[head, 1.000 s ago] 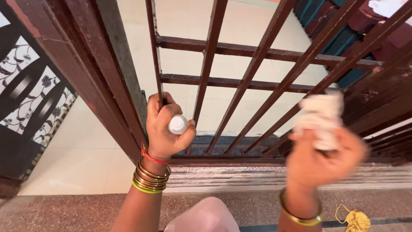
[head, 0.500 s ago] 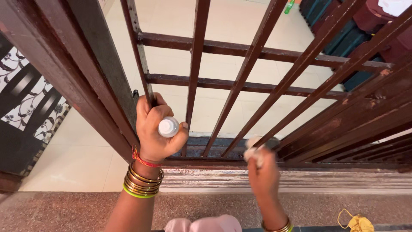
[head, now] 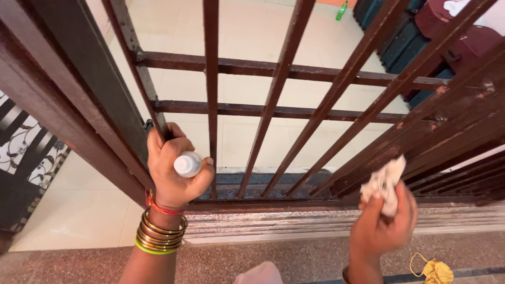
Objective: The person cleans a brown metal security gate using a white spray bottle and a white cloth. They repeatedly spray the liquid onto the metal bars and wipe the surface with the cloth, focusing on the lower horizontal sections and vertical bars of the gate.
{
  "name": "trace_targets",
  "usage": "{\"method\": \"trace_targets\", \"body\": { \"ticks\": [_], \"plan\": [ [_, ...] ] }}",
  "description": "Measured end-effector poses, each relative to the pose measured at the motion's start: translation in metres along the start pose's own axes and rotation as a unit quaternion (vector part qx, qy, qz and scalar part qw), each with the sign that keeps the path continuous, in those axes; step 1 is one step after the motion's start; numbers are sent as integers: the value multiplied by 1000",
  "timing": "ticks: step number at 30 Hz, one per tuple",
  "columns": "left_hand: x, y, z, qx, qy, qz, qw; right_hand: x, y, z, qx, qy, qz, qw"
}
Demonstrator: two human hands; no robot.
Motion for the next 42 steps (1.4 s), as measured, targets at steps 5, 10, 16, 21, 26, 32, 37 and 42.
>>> {"method": "trace_targets", "body": {
  "ticks": [5,10,16,21,26,32,37,42],
  "plan": [
    [1,3,2,-2,-1,0,1000,-40,5,0,-18,-115,-44,992],
    [3,0,3,12,-1,-3,1000,-36,72,-74,-305,-208,-193,909],
    [4,2,1,21,-2,-12,1000,-28,86,-77,-246,-244,-146,927],
    [6,6,3,19,10,-24,999,-39,34,-18,-268,-172,-171,932],
    [7,7,1,22,4,-13,1000,-51,-65,64,-79,-96,-4,992],
    [9,11,3,29,5,-17,999,-48,-126,106,-36,-98,-7,995],
    [10,8,-1,22,6,-26,999,-40,-63,56,-92,-119,-69,986],
    [10,7,-1,24,3,-37,999,-32,25,-46,-176,-202,-209,941]
  ]
}}
Point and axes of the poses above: each hand's wrist, its own z-axis towards the middle knuckle, its own x-axis out of the back of the hand, y = z × x, the point moved 3 cm from there along z, towards the middle knuckle, and after that the axes turned 8 degrees about -x, right-handed, at the moved point
